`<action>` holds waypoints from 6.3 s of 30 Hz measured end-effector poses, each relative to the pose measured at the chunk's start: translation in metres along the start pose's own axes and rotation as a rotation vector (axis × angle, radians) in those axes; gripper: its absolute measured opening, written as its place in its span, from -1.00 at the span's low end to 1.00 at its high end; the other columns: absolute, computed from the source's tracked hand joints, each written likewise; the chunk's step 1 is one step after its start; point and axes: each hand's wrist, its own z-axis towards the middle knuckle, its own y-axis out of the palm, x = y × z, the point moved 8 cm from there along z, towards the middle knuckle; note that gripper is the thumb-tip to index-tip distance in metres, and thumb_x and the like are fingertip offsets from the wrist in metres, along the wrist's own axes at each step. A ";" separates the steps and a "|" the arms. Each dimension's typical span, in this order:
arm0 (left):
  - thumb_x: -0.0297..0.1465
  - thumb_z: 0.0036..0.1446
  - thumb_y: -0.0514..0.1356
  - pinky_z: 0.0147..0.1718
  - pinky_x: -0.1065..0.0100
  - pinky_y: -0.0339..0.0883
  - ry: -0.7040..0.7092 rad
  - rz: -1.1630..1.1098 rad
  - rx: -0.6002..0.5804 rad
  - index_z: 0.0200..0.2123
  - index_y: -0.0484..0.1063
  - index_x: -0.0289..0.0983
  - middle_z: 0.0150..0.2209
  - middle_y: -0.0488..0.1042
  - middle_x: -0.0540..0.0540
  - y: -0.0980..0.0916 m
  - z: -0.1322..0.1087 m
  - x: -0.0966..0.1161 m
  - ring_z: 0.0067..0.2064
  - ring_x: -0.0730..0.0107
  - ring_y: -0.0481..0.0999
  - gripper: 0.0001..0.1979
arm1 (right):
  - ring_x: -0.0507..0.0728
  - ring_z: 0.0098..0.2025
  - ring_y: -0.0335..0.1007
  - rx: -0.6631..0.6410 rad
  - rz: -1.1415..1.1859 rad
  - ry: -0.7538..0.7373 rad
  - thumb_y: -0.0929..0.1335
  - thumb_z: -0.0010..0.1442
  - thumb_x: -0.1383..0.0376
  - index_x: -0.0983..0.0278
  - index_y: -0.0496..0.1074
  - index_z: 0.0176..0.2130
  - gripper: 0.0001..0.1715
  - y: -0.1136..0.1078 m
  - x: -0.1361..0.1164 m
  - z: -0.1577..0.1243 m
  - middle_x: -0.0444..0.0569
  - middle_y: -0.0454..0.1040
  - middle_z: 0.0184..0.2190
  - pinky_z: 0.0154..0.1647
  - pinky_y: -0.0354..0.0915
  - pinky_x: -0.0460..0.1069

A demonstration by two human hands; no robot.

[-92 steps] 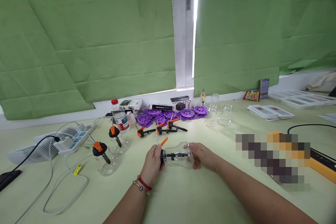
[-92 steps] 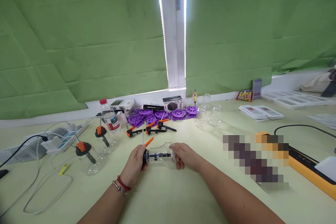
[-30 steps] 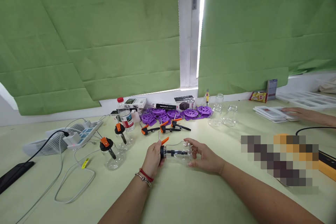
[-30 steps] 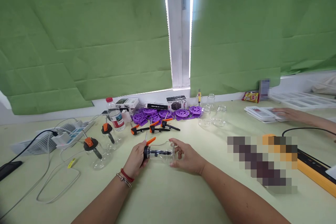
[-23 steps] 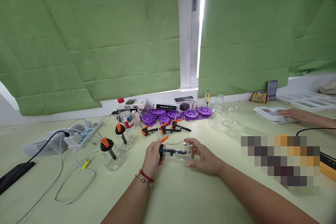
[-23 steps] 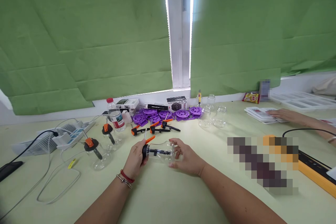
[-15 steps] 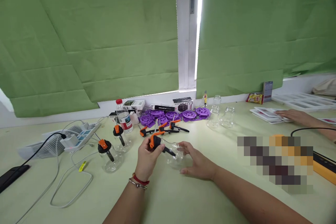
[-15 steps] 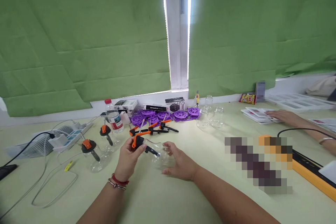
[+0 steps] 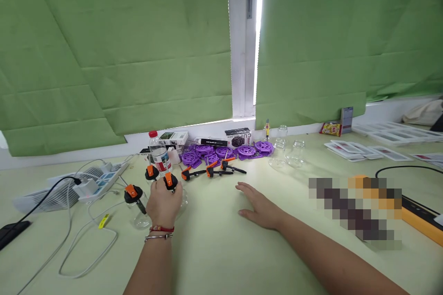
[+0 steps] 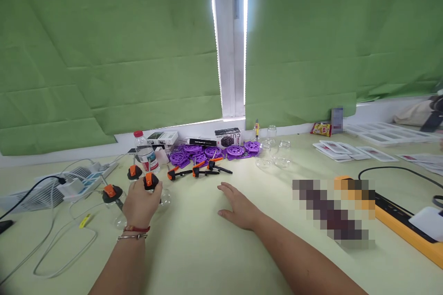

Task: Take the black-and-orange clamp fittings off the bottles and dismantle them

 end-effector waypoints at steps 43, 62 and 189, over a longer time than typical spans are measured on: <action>-0.09 -0.04 0.18 -0.67 0.52 0.03 -0.258 -1.178 -0.819 -0.28 0.27 -0.24 -0.51 0.33 0.09 0.089 -0.073 0.059 -0.63 0.60 0.27 -0.62 | 0.26 -0.08 0.35 0.942 -0.179 0.501 0.25 0.13 -0.04 0.34 -0.21 0.27 -0.05 -0.134 0.079 0.009 0.28 -0.02 0.23 -0.19 0.33 0.08; -0.06 -0.05 0.20 -0.66 0.53 -0.02 -0.256 -1.221 -0.799 -0.32 0.27 -0.24 -0.56 0.26 0.14 0.094 -0.068 0.057 -0.65 0.64 0.22 -0.62 | 0.25 -0.03 0.35 0.647 -0.247 0.695 0.36 -0.11 -0.12 0.26 0.31 0.01 -0.21 -0.123 0.135 0.022 0.09 0.33 0.04 -0.20 0.27 0.01; 0.07 0.07 -0.02 -0.72 0.52 -0.22 -0.244 -1.030 -0.951 -0.26 0.23 -0.21 -0.57 0.19 0.12 0.092 -0.092 0.068 -0.67 0.60 0.12 -0.54 | -0.05 -0.64 0.26 -0.085 0.663 0.298 0.07 0.17 -0.20 0.40 0.41 -0.17 -0.21 0.001 0.022 0.011 0.00 0.44 -0.49 -0.68 0.10 -0.14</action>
